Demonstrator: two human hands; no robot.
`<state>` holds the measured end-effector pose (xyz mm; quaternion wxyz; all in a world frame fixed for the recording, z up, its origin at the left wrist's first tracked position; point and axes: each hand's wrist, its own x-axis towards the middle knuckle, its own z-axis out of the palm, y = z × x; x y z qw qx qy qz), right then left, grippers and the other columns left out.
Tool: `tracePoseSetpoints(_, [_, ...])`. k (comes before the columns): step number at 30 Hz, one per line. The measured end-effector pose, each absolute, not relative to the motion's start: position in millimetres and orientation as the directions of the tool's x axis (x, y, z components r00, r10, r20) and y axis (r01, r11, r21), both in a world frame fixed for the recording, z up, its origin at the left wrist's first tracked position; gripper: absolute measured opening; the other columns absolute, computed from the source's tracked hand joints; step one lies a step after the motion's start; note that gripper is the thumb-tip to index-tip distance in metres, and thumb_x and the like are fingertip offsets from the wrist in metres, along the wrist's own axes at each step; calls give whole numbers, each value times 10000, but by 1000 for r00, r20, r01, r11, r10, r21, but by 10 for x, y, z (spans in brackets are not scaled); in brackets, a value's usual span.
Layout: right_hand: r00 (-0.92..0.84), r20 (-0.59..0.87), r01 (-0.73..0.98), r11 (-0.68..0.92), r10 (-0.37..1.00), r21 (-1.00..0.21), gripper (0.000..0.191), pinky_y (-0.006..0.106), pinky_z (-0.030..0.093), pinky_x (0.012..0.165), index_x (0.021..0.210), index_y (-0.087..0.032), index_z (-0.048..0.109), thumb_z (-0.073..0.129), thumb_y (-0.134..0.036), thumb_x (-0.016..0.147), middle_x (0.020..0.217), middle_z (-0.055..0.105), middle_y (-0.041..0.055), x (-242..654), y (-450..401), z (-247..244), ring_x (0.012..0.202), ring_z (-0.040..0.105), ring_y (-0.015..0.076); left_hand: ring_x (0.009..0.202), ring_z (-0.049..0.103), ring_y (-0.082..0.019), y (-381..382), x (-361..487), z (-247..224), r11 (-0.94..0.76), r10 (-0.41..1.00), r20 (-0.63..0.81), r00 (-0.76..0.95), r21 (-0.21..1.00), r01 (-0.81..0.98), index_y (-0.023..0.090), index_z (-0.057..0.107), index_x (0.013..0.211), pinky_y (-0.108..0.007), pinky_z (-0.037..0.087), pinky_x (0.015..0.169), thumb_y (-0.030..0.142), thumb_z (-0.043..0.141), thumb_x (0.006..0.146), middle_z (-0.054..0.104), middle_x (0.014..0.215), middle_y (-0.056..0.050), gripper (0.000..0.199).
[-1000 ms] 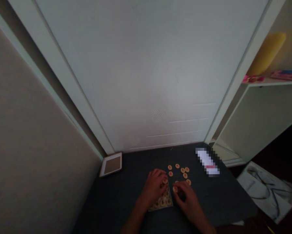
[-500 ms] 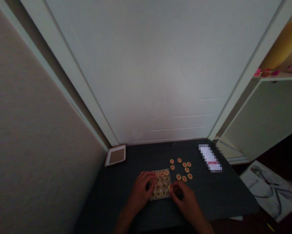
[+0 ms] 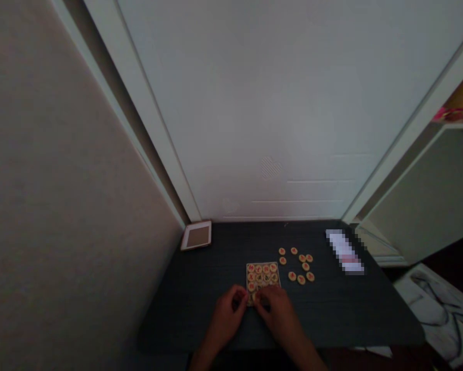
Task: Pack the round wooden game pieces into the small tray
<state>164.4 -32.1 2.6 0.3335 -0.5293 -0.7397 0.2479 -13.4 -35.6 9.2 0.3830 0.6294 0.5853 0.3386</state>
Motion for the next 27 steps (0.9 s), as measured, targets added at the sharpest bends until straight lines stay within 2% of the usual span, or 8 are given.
tracePoseSetpoints(7, [-242, 292, 609, 379, 925, -697, 98, 361, 488, 863, 886, -235, 696, 655, -146, 881, 896, 723, 18, 1581, -330, 6, 898, 655, 227, 788, 676, -186, -338, -132, 64, -24, 994, -25, 108, 904, 428, 212, 649, 904, -269, 505, 745, 393, 558, 926, 731, 845, -25, 204])
tracePoseSetpoints(12, [-283, 323, 591, 430, 903, -683, 234, 378, 501, 896, 983, -252, 701, 589, -74, 882, 963, 725, 25, 1639, -360, 3, 946, 663, 228, 778, 676, -191, -310, -139, 43, -18, 996, -23, 87, 899, 438, 213, 651, 891, -274, 508, 735, 410, 547, 928, 726, 830, -26, 226])
tracePoseSetpoints(18, [-221, 368, 617, 422, 903, -664, 314, 394, 527, 882, 1051, -249, 685, 509, -45, 889, 973, 727, 40, 1856, -279, -32, 939, 668, 230, 749, 663, -194, -210, -81, 87, -43, 999, 47, 6, 848, 528, 221, 629, 859, -293, 511, 736, 424, 568, 910, 695, 797, -19, 218])
tracePoseSetpoints(23, [-133, 372, 673, 359, 919, -646, 253, 430, 526, 900, 1069, -239, 675, 512, -114, 923, 1001, 717, 65, 2142, -172, -9, 977, 657, 253, 782, 657, -208, -119, -13, 48, -85, 986, 158, -62, 776, 625, 223, 606, 857, -321, 518, 753, 420, 591, 884, 662, 830, -27, 199])
tracePoseSetpoints(27, [-69, 407, 712, 331, 911, -620, 236, 444, 528, 916, 1095, -240, 672, 510, -164, 940, 1025, 715, 76, 2473, -103, -34, 987, 656, 255, 811, 658, -223, -102, -26, -39, -105, 982, 183, -51, 746, 657, 225, 605, 859, -344, 528, 763, 409, 595, 880, 651, 852, -35, 186])
